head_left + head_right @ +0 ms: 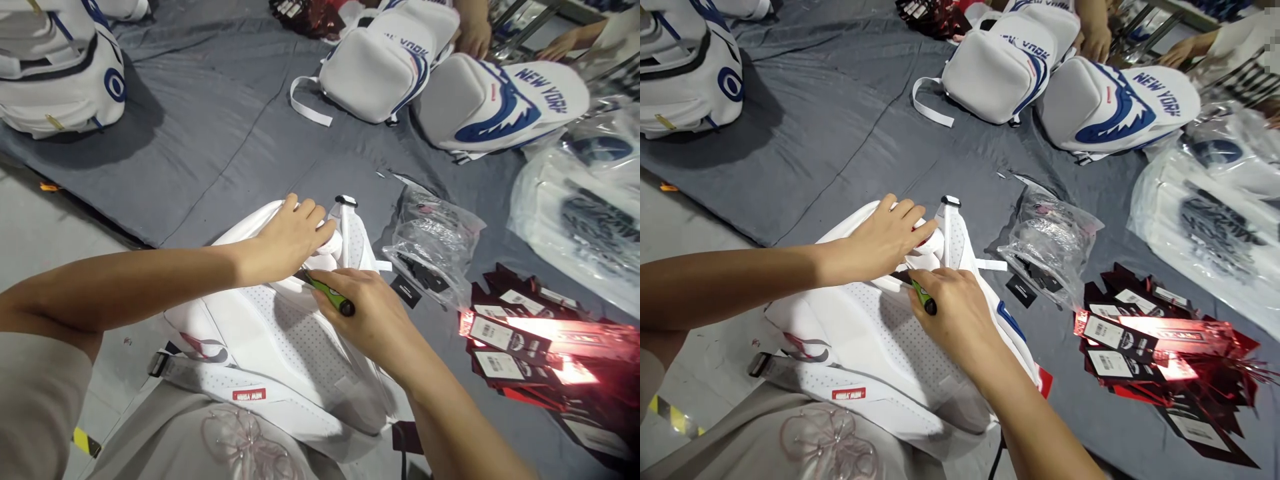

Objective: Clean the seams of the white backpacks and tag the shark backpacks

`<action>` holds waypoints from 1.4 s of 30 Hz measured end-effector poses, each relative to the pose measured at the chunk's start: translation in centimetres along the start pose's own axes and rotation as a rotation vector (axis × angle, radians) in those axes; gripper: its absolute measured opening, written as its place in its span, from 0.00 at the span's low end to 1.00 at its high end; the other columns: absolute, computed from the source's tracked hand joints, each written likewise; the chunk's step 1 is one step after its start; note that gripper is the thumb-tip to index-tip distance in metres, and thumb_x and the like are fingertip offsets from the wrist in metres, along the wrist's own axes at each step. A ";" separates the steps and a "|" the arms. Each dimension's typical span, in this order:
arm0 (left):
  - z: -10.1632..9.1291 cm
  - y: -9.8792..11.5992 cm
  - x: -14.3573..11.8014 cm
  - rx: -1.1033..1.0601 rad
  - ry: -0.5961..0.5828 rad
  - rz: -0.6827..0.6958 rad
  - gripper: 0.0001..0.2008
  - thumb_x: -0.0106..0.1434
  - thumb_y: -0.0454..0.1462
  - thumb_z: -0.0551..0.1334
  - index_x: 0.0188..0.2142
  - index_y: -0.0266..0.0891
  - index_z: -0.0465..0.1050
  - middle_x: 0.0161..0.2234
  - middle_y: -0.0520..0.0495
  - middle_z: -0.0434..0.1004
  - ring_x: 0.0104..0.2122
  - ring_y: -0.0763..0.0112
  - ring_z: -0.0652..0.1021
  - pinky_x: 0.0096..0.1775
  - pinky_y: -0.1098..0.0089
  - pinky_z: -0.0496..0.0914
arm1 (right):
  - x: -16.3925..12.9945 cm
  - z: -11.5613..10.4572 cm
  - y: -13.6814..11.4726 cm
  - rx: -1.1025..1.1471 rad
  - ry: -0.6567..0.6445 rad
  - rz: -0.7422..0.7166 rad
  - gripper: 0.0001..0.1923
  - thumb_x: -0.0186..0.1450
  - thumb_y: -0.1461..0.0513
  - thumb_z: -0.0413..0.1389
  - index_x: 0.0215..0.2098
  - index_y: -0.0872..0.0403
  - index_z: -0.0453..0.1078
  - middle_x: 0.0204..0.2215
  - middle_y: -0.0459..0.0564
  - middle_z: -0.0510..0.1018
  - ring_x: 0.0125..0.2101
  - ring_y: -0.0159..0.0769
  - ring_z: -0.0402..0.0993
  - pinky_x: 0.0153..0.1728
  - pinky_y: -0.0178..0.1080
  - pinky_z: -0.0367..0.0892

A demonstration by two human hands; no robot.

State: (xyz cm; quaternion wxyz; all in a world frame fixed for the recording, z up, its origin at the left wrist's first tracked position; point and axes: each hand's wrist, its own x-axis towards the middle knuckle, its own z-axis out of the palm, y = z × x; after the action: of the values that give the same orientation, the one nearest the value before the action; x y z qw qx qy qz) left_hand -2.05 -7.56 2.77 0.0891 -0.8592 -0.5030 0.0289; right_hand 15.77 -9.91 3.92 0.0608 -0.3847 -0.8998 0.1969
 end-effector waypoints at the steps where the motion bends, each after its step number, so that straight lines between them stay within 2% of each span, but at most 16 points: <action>1: 0.0 0.0 0.0 -0.002 0.001 0.003 0.28 0.59 0.35 0.63 0.59 0.34 0.61 0.52 0.33 0.69 0.49 0.50 0.69 0.50 0.55 0.59 | 0.0 0.0 0.0 -0.015 -0.004 0.012 0.11 0.67 0.63 0.55 0.47 0.51 0.76 0.34 0.51 0.82 0.35 0.43 0.79 0.41 0.46 0.69; 10: 0.2 -0.1 0.0 -0.012 0.019 0.012 0.27 0.61 0.34 0.61 0.60 0.35 0.61 0.51 0.34 0.69 0.48 0.50 0.69 0.49 0.56 0.59 | -0.2 0.0 0.1 0.016 0.006 0.031 0.13 0.68 0.62 0.55 0.49 0.50 0.76 0.37 0.51 0.83 0.38 0.43 0.80 0.41 0.44 0.70; 15: 0.4 -0.2 0.0 -0.005 0.048 0.020 0.25 0.61 0.34 0.60 0.58 0.34 0.63 0.50 0.34 0.70 0.47 0.50 0.69 0.48 0.55 0.60 | -0.3 0.3 -0.1 -0.078 0.032 0.082 0.11 0.66 0.63 0.56 0.45 0.51 0.78 0.32 0.51 0.83 0.33 0.44 0.79 0.40 0.47 0.68; 18: 0.5 -0.2 0.0 -0.015 0.056 0.008 0.24 0.62 0.33 0.59 0.58 0.35 0.63 0.50 0.35 0.70 0.48 0.51 0.69 0.49 0.56 0.59 | -0.3 0.5 -0.2 -0.017 0.048 0.072 0.12 0.67 0.63 0.55 0.47 0.51 0.77 0.36 0.51 0.83 0.36 0.44 0.79 0.41 0.47 0.67; 26: 0.5 -0.1 -0.1 -0.003 0.054 0.002 0.23 0.62 0.32 0.58 0.57 0.36 0.63 0.50 0.36 0.70 0.48 0.51 0.69 0.49 0.56 0.59 | -0.4 0.9 -0.7 0.000 0.086 0.119 0.12 0.66 0.63 0.55 0.46 0.51 0.77 0.37 0.51 0.83 0.37 0.45 0.79 0.42 0.46 0.65; 28: 0.5 -0.2 -0.1 0.007 0.056 0.010 0.24 0.61 0.33 0.58 0.57 0.35 0.63 0.50 0.35 0.70 0.47 0.51 0.69 0.49 0.56 0.60 | -0.4 1.0 -0.9 -0.013 0.106 0.137 0.12 0.66 0.63 0.55 0.45 0.52 0.77 0.35 0.51 0.83 0.35 0.44 0.79 0.41 0.46 0.65; 31: 0.5 -0.2 0.0 0.023 0.055 0.019 0.27 0.60 0.34 0.60 0.59 0.33 0.62 0.50 0.34 0.70 0.47 0.51 0.69 0.48 0.56 0.60 | -0.3 1.1 -1.2 0.028 0.127 0.139 0.13 0.67 0.63 0.54 0.46 0.52 0.77 0.36 0.51 0.83 0.35 0.43 0.78 0.41 0.45 0.65; 35: 0.8 -0.1 -0.1 0.039 0.055 0.030 0.28 0.61 0.36 0.62 0.60 0.33 0.61 0.50 0.35 0.70 0.47 0.51 0.69 0.49 0.56 0.61 | 0.0 0.7 -1.4 -0.001 0.082 0.175 0.13 0.66 0.63 0.54 0.45 0.52 0.78 0.32 0.50 0.83 0.34 0.43 0.78 0.42 0.45 0.65; 39: 0.1 -0.6 0.0 0.001 -0.001 0.033 0.28 0.63 0.37 0.61 0.62 0.35 0.60 0.53 0.35 0.69 0.50 0.51 0.69 0.51 0.56 0.61 | 0.1 0.3 -1.4 0.143 0.018 0.228 0.15 0.66 0.62 0.53 0.48 0.51 0.77 0.36 0.50 0.84 0.36 0.42 0.79 0.38 0.41 0.66; 42: -1.8 -1.6 0.3 -0.051 -0.153 0.085 0.38 0.60 0.41 0.66 0.66 0.38 0.54 0.61 0.34 0.63 0.55 0.49 0.67 0.52 0.56 0.63 | -0.3 0.3 -1.2 0.149 0.012 0.276 0.15 0.66 0.60 0.52 0.46 0.51 0.78 0.33 0.48 0.84 0.32 0.43 0.79 0.32 0.41 0.65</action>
State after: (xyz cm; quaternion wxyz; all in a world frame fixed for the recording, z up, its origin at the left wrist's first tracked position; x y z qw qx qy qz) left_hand -3.05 -6.80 4.81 0.0271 -0.8772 -0.4718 0.0852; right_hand 15.12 -10.97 4.13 0.0669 -0.5005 -0.8208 0.2671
